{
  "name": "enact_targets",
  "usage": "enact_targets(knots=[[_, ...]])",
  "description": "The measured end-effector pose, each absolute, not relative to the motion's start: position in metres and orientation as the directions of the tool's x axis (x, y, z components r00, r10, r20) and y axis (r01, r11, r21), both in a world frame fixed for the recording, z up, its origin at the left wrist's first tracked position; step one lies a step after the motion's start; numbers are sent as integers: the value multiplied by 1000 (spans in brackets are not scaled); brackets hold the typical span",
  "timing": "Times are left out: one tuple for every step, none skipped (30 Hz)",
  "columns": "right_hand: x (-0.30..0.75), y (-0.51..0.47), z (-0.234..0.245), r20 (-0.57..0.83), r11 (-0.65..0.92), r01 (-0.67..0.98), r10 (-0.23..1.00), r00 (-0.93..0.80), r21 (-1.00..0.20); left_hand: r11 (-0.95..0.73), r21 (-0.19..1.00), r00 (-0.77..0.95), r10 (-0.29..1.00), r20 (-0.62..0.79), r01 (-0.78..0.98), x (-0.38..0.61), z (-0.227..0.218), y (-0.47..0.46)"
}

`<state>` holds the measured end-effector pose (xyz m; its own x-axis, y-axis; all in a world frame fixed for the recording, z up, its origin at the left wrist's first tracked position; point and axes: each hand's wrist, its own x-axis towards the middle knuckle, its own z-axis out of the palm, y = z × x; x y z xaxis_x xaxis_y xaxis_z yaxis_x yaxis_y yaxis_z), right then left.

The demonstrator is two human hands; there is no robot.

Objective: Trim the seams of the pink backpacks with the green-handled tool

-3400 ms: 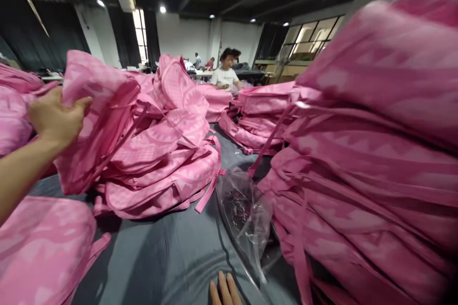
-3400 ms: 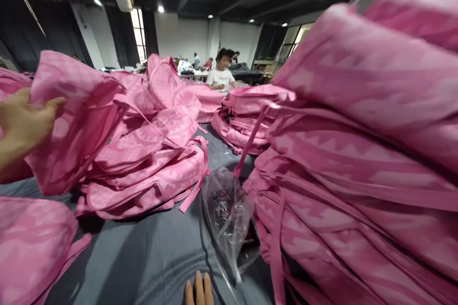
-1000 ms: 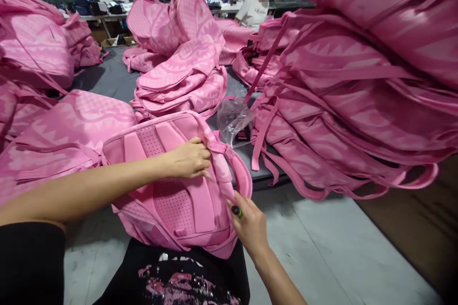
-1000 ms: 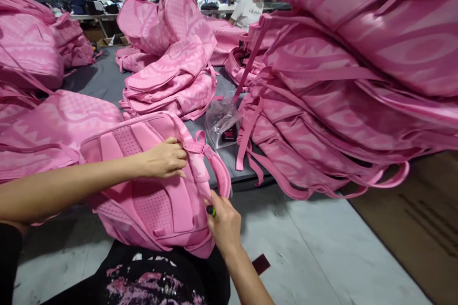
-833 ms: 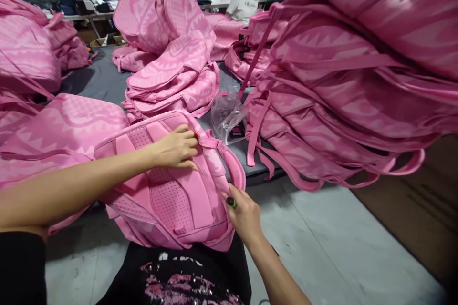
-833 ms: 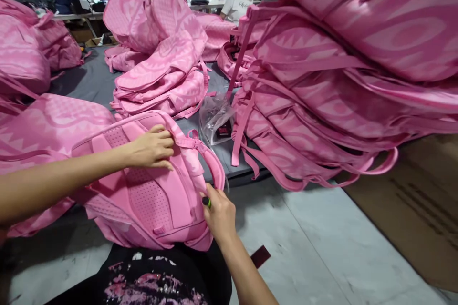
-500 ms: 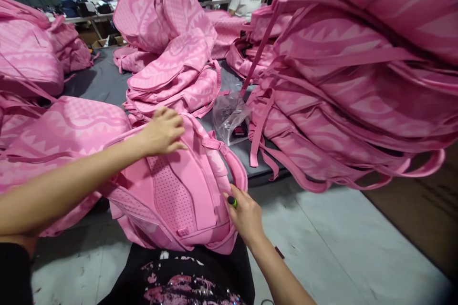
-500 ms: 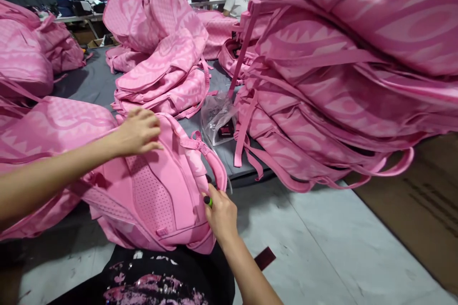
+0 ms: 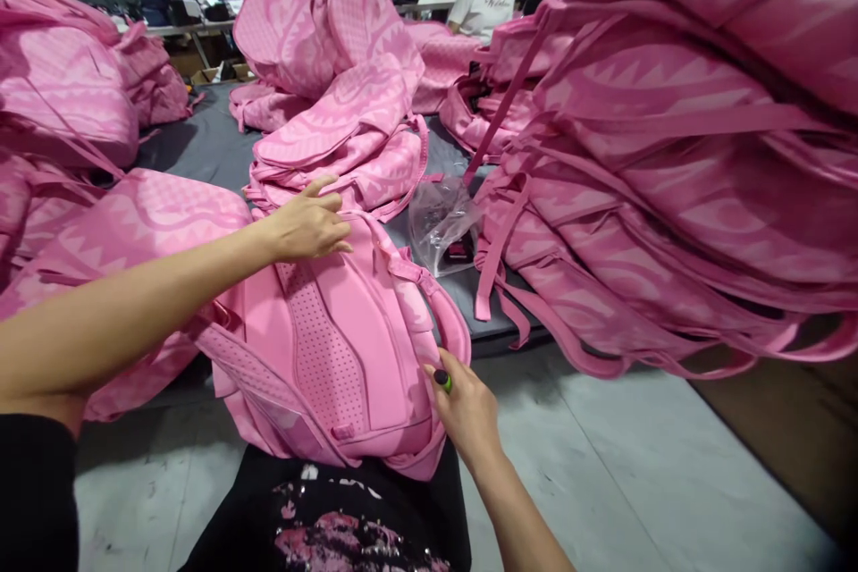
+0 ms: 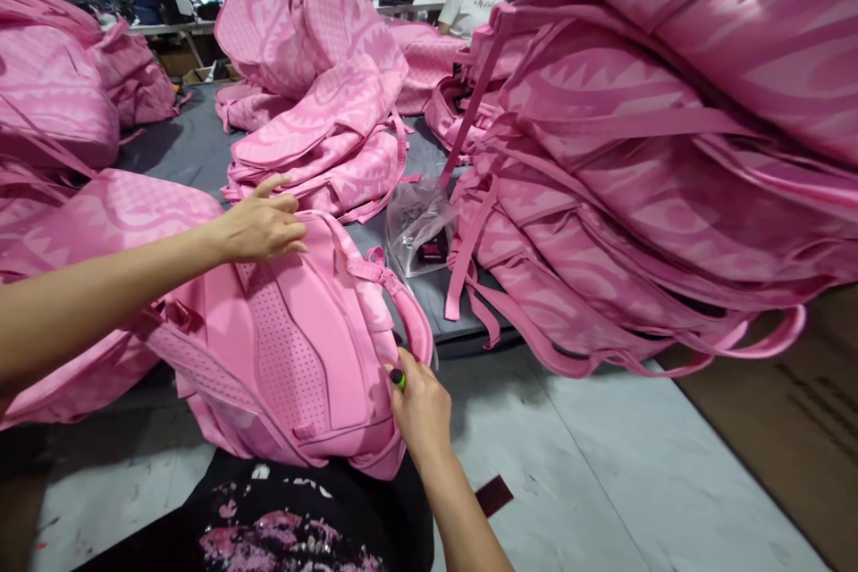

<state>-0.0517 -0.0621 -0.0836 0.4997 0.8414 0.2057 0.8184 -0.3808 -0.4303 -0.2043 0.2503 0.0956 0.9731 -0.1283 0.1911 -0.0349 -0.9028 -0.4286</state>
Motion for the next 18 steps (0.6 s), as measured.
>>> enact_targets(knots=[[-51, -61, -81, 172, -395, 816, 849, 500, -422, -901, -434, 971, -113, 211, -11, -208, 96, 251], [-50, -59, -78, 127, -411, 813, 858, 498, -412, -903, -428, 967, -99, 235, 11, -211, 93, 248], [-49, -58, -74, 73, -429, 807, 865, 496, -406, -908, -416, 962, -83, 261, 35, -212, 87, 241], [-48, -58, -68, 21, -446, 795, 867, 497, -411, -916, -396, 957, -60, 283, 60, -211, 79, 230], [-46, -59, -61, -19, -461, 775, 864, 503, -432, -929, -364, 956, -38, 292, 74, -209, 70, 218], [-45, -60, -52, -38, -469, 745, 857, 515, -475, -944, -320, 959, -21, 284, 74, -205, 61, 205], [-44, -61, -41, -30, -461, 708, 848, 530, -535, -961, -269, 964, -10, 264, 64, -201, 52, 192], [-43, -63, -30, 6, -429, 668, 839, 544, -608, -974, -219, 970, 0, 244, 55, -196, 45, 180], [-43, -65, -18, 61, -367, 624, 830, 555, -690, -983, -174, 974, 14, 225, 54, -192, 38, 169], [-43, -67, -6, 117, -282, 573, 820, 560, -769, -989, -135, 977, 30, 212, 59, -189, 33, 161], [-43, -68, 4, 157, -187, 513, 818, 554, -838, -992, -105, 977, 50, 207, 73, -186, 29, 155], [-44, -67, 11, 168, -101, 437, 828, 535, -894, -993, -80, 975, 72, 209, 91, -185, 26, 152], [-45, -65, 17, 150, -40, 346, 850, 505, -938, -993, -56, 973, 86, 216, 101, -185, 25, 150], [-47, -61, 19, 112, -8, 244, 874, 474, -970, -994, -32, 970, 90, 225, 100, -186, 24, 149], [-49, -55, 18, 71, 5, 147, 890, 450, -989, -996, -10, 968, 85, 237, 89, -188, 24, 149], [-51, -49, 16, 38, 13, 62, 898, 438, -998, -997, 9, 965, 76, 251, 76, -190, 24, 150], [-52, -42, 12, 23, 31, -11, 897, 441, -999, -998, 24, 962, 65, 266, 60, -193, 25, 150], [-53, -36, 8, 23, 60, -68, 891, 454, -996, -998, 35, 959, 52, 279, 44, -196, 25, 150]])
